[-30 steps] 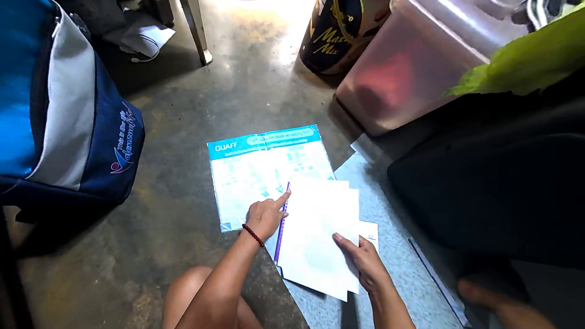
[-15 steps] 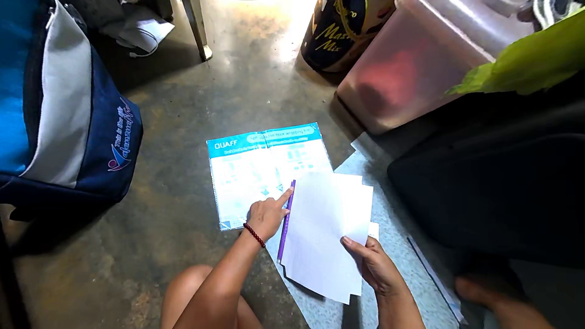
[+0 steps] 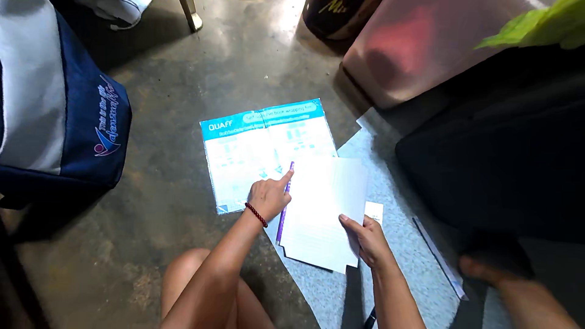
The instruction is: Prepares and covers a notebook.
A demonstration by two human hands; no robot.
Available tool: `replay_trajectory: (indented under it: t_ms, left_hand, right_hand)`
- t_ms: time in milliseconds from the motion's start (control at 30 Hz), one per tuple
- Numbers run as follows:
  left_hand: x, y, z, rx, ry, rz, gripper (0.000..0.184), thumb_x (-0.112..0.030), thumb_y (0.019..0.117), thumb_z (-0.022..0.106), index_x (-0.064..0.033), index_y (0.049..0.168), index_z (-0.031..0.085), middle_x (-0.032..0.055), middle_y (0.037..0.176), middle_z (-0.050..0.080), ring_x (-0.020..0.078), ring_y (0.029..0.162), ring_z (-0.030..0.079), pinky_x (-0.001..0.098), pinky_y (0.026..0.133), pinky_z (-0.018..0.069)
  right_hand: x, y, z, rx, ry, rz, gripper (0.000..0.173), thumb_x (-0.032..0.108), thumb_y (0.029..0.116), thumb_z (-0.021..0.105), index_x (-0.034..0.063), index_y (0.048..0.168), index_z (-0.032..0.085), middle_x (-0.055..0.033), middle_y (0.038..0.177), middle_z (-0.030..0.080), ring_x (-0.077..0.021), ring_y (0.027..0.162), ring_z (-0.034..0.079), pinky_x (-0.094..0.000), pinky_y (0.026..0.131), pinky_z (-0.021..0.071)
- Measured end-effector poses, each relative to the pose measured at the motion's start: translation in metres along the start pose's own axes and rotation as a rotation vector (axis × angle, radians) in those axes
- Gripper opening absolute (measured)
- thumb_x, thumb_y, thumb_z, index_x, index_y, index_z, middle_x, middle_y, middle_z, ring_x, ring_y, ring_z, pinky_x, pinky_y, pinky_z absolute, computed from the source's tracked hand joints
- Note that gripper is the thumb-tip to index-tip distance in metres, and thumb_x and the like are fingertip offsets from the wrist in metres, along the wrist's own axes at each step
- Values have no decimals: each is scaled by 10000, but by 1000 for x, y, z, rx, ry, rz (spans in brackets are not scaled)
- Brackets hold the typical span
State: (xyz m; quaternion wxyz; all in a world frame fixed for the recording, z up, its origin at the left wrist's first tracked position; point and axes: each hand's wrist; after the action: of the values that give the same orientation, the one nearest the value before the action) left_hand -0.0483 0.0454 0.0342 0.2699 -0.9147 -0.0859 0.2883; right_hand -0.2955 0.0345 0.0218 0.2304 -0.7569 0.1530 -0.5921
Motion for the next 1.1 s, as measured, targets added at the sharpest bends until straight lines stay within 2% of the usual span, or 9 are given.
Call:
replay_trajectory:
  t_ms: [133, 267, 400, 567, 700, 800, 867, 967, 1100]
  left_hand:
    - [8, -2, 0, 25, 34, 45, 588, -345, 1058, 563, -316, 1608, 356, 195, 1019, 729, 394, 965, 679, 573, 868, 492]
    - [5, -14, 6, 62, 65, 46, 665, -284, 1011, 655, -316, 1607, 361, 194, 1013, 730, 397, 962, 683, 578, 870, 497]
    - [1, -28, 14, 110, 99, 4, 754, -284, 990, 685, -323, 1631, 290, 200, 1021, 725, 401, 967, 684, 577, 850, 503]
    - [-1, -40, 28, 164, 104, -43, 984, -271, 906, 783, -304, 1660, 151, 215, 1090, 704, 414, 1041, 666, 597, 894, 494]
    - [-12, -52, 32, 223, 161, -68, 1037, -230, 903, 771, -203, 1668, 71, 284, 1218, 654, 479, 1127, 631, 634, 945, 474]
    - [-20, -45, 28, 231, 204, -81, 1215, -213, 816, 847, -142, 1658, -26, 267, 1220, 653, 460, 1120, 641, 606, 945, 491]
    - [-22, -32, 21, 219, 226, -90, 1338, -208, 734, 903, -146, 1652, -68, 255, 1219, 656, 450, 1114, 648, 597, 935, 503]
    - [-29, -12, 7, 197, 259, -102, 1386, -226, 691, 933, -176, 1655, -62, 247, 1227, 655, 443, 1119, 648, 594, 929, 510]
    - [-38, 10, -10, 173, 289, -149, 1386, -224, 686, 937, -163, 1656, -51, 243, 1295, 633, 429, 1184, 626, 590, 969, 495]
  right_hand:
    - [-1, 1, 1, -10, -2, -3, 82, -10, 1013, 543, 11, 993, 620, 21, 748, 708, -25, 651, 690, -201, 635, 594]
    - [0, 0, 2, -15, -30, 22, 65, 18, 1021, 554, 4, 1011, 617, 16, 761, 691, -21, 656, 676, -203, 644, 586]
    - [-2, 3, 2, -29, -39, 20, 51, 18, 1011, 582, -9, 1022, 623, -3, 761, 693, -33, 654, 678, -210, 647, 586]
    - [-5, 9, 0, -24, -52, 18, 87, 29, 999, 615, -26, 1063, 640, -31, 796, 692, -51, 676, 675, -222, 661, 579]
    - [-6, 7, 0, 5, -80, 12, 123, 36, 1003, 608, -53, 1084, 632, -45, 837, 681, -45, 706, 658, -226, 690, 565]
    - [-4, 7, 0, 29, -84, -13, 126, 34, 1003, 606, -65, 1076, 637, -60, 836, 686, -55, 702, 661, -238, 690, 569]
    - [-4, 7, 0, 39, -85, -11, 119, 37, 1005, 605, -61, 1061, 644, -67, 824, 689, -66, 693, 664, -247, 684, 571]
    - [-4, 7, -1, 47, -69, -7, 106, 33, 1004, 606, -57, 1044, 646, -69, 809, 688, -71, 682, 665, -249, 676, 571]
    - [-7, 10, -3, 55, -36, -12, 78, 16, 997, 607, -45, 1013, 653, -63, 786, 695, -70, 667, 673, -245, 664, 576]
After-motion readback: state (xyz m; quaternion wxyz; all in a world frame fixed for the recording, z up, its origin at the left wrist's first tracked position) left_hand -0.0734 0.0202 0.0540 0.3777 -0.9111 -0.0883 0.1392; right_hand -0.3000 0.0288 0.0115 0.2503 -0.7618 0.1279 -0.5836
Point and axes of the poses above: each hand's wrist, its own y-axis towards the middle knuckle, its own z-axis out of the palm, x = y × z
